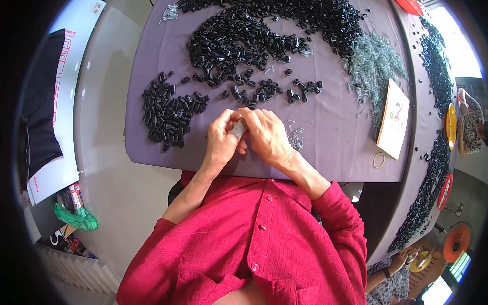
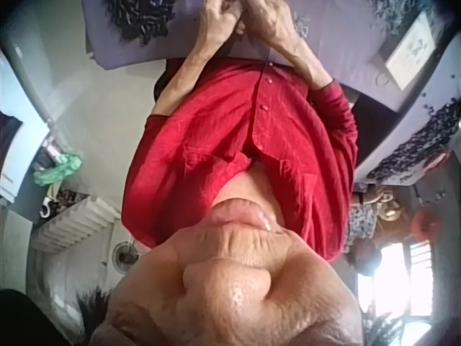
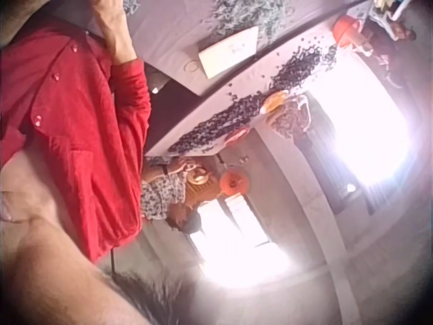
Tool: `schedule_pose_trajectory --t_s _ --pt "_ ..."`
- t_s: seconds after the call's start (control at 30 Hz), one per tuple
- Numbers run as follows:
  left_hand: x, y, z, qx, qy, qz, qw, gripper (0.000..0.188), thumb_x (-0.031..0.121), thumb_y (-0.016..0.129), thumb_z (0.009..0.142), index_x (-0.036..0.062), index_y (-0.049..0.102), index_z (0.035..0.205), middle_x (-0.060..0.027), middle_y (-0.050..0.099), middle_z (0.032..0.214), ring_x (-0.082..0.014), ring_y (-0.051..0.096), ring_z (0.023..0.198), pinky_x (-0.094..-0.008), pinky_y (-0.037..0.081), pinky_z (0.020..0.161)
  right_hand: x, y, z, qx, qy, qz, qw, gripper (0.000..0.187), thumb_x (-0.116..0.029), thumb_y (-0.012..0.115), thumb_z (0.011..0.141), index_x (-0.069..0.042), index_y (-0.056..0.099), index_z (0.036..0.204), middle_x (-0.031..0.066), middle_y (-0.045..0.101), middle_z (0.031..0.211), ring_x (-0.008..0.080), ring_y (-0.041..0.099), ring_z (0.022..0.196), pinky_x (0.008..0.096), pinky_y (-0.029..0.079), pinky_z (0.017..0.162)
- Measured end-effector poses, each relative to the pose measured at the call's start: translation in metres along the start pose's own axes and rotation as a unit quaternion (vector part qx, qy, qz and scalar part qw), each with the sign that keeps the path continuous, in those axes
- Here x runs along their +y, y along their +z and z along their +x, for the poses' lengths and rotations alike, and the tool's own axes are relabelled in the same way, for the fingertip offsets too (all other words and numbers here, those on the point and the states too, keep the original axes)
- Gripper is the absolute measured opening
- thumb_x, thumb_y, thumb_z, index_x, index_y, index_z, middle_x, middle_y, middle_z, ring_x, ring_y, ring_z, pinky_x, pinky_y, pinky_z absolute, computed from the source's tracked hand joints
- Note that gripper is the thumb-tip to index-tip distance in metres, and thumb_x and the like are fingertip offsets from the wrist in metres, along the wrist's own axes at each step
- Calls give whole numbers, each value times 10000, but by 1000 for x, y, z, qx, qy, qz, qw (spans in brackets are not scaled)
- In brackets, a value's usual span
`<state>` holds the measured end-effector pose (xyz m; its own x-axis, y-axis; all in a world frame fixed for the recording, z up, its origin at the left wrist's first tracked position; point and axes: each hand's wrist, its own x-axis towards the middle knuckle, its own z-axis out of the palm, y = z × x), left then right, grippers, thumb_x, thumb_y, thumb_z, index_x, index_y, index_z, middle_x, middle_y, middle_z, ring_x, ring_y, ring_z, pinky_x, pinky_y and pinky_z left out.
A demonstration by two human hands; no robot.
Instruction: Assembling small metal hooks onto black plastic components at a workbench.
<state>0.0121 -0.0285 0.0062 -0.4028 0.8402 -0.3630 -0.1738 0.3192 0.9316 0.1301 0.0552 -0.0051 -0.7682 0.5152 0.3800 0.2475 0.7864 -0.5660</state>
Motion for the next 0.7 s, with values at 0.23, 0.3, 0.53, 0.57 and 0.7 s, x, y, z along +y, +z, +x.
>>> schedule_pose_trajectory --t_s 0.23,0.3,0.53,0.57,0.7 --pt "3 -49 -3 109 139 141 974 74 75 598 945 34 647 982 1 620 719 -44 529 562 -213 419 467 -27 31 33 41 55 95 993 200 7 602 773 -25 590 970 162 600 811 365 618 760 441 509 672" --pt "7 -66 1 182 209 208 938 82 68 609 935 18 654 982 6 629 739 -52 538 627 -224 445 544 -30 46 48 40 34 71 996 215 -3 623 761 -14 572 969 171 585 820 359 625 732 438 513 643" --pt "22 -111 30 230 290 326 870 163 -29 609 845 -9 651 1001 -148 668 927 -315 653 829 -371 528 744 -36 63 71 -3 115 4 993 245 -78 656 840 -3 584 1062 190 547 978 365 621 779 418 530 650" --pt "24 -114 37 222 323 366 844 187 -39 601 850 -13 660 1026 -141 675 986 -289 658 879 -354 526 769 -38 67 74 -24 128 0 991 193 -86 655 844 1 574 996 193 526 965 364 617 781 420 528 659" --pt "30 -118 66 189 389 422 797 231 -46 591 841 -21 669 1056 -158 674 1074 -323 643 990 -382 519 860 -42 90 84 -12 80 -10 997 137 -37 625 812 1 552 923 189 521 943 365 599 778 415 524 676"
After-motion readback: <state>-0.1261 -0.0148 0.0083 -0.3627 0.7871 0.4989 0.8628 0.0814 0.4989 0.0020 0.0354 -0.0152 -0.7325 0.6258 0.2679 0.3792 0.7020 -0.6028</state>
